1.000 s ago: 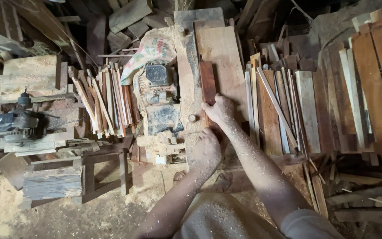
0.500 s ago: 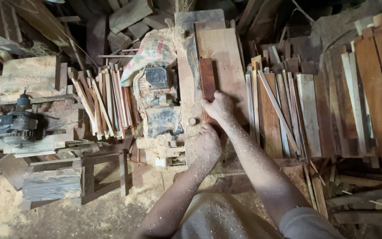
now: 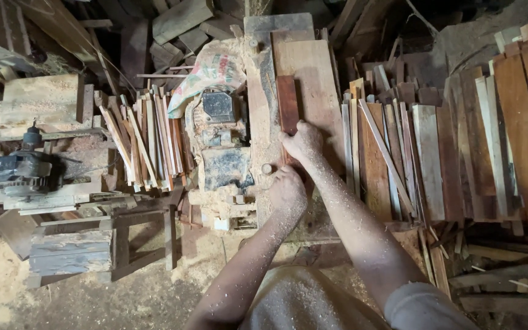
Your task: Selecting thin wooden strips from a pile and feeding them into a woodworking machine for processing.
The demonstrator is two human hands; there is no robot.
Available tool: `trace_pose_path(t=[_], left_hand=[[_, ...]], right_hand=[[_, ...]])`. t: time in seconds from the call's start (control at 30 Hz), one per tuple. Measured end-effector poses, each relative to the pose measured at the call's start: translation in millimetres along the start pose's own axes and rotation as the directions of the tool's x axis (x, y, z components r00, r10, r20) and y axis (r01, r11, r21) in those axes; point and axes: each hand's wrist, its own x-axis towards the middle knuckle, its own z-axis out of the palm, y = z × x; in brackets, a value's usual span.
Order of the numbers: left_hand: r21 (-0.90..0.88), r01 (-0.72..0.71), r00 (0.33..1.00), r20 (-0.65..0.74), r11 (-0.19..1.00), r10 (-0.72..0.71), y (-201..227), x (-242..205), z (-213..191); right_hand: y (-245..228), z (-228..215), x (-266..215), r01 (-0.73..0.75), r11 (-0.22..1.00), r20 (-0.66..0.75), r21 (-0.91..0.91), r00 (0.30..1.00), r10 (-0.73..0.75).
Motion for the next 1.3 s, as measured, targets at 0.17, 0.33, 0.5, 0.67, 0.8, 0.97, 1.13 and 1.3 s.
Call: trace_pose_path(t=[0.17, 0.33, 0.5, 0.67, 0.8, 0.97, 1.13, 1.3], left_hand=[[-0.006, -0.010, 1.000, -0.029, 1.000, 0.010, 1.2, 11.7, -37.5], [-0.044, -0.017, 0.999, -0.043, 0.999, 0.015, 2.7, 14.8, -29.6], [-0.003, -0.006, 0.999, -0.039, 1.000, 0.006, 4.3, 19.3, -26.9], [-0.042, -0.010, 1.000, -0.014, 0.999, 0.009, 6.2, 24.8, -29.6], [-0.051, -0.012, 1.000, -0.016, 0.999, 0.011, 7.4, 36.7, -55.6], [-0.021, -0.004, 0.999, 0.036, 1.000, 0.005, 6.5, 35.2, -50.9], [-0.062, -0.025, 0.987, 0.159, 0.998, 0.035, 5.5, 41.3, -50.5], [-0.059, -0.035, 0.974, 0.220, 0.998, 0.047, 4.4, 47.6, -34.8]], right_hand=[[-3.9, -0.6, 2.2, 0.012, 1.000, -0.020, -0.015, 1.000, -0.013], [-9.0, -3.5, 2.3, 0.012, 1.000, -0.030, -0.029, 0.999, -0.013], [-11.1, -3.8, 7.3, 0.006, 1.000, -0.037, -0.031, 0.999, -0.007], [-13.7, -7.6, 10.2, -0.001, 1.000, -0.005, -0.015, 1.000, 0.001], [-17.2, -29.7, 0.8, 0.037, 0.999, 0.061, -0.005, 0.998, -0.036], [-11.8, -23.2, -17.0, 0.048, 0.996, 0.091, -0.074, 0.995, -0.042], [-11.4, -16.5, -6.0, 0.009, 0.994, 0.090, -0.111, 0.996, 0.001], [-14.1, -18.0, 0.1, 0.013, 0.995, 0.068, -0.101, 0.998, -0.006]])
